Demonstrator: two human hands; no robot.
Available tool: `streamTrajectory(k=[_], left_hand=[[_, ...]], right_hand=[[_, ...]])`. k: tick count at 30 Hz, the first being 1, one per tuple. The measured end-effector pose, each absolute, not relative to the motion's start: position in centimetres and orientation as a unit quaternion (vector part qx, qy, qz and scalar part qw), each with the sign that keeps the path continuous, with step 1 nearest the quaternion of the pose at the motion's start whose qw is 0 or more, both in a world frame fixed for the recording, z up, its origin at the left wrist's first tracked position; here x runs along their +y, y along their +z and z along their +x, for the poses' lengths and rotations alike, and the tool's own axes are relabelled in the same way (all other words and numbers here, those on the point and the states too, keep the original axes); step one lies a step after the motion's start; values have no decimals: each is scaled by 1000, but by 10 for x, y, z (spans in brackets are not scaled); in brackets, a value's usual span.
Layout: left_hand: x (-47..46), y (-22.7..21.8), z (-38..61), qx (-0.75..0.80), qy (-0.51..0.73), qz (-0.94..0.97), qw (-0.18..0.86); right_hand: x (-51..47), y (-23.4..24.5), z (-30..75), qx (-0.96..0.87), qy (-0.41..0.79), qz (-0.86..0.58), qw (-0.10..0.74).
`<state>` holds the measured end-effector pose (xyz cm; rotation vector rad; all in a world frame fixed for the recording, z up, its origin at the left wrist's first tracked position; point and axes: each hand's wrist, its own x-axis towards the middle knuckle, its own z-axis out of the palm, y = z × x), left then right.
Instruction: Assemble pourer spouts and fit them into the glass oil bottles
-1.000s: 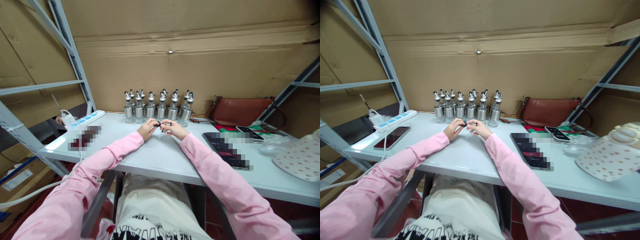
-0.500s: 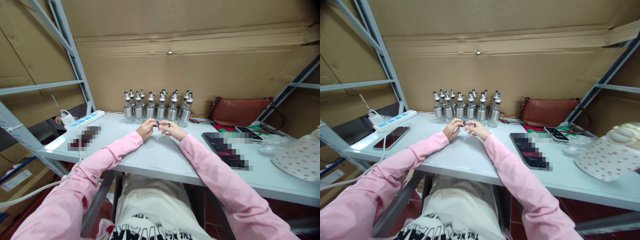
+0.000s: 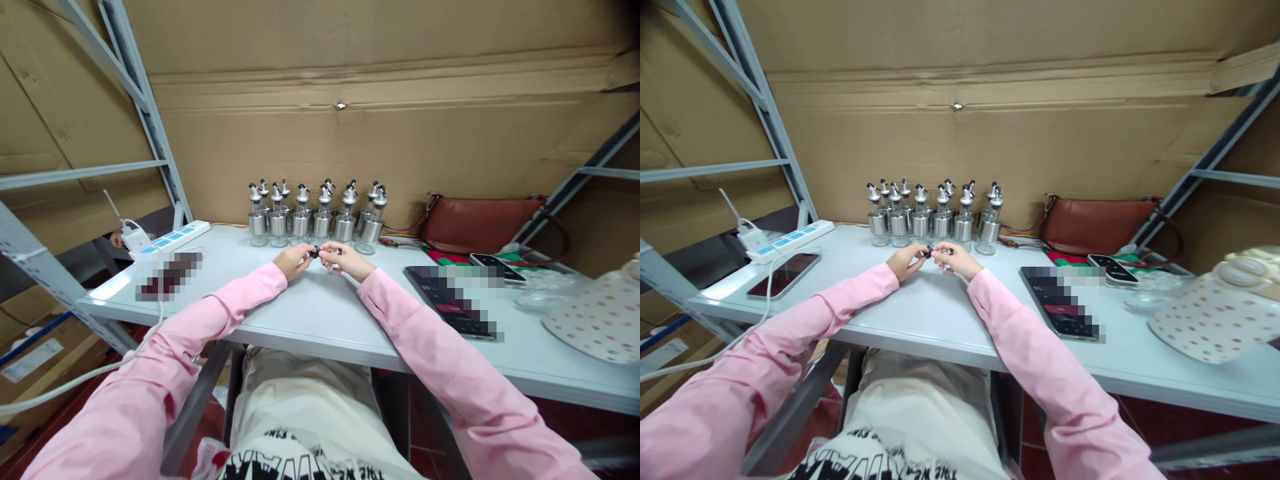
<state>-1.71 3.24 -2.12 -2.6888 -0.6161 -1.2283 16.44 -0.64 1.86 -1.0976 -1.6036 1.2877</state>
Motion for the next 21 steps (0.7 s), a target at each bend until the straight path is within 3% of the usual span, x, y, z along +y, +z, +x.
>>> streamTrajectory(k=[9, 17, 21], left_hand=[[33, -18, -17, -228, -422, -871, 104], [30, -16, -15, -220, -404, -882, 105], [29, -16, -15, -224, -402, -882, 102]], right_hand=[[-10, 22, 160, -637, 511, -412, 404], [-3, 27, 164, -488, 531, -411, 557], [1, 28, 167, -467, 540, -386, 584]])
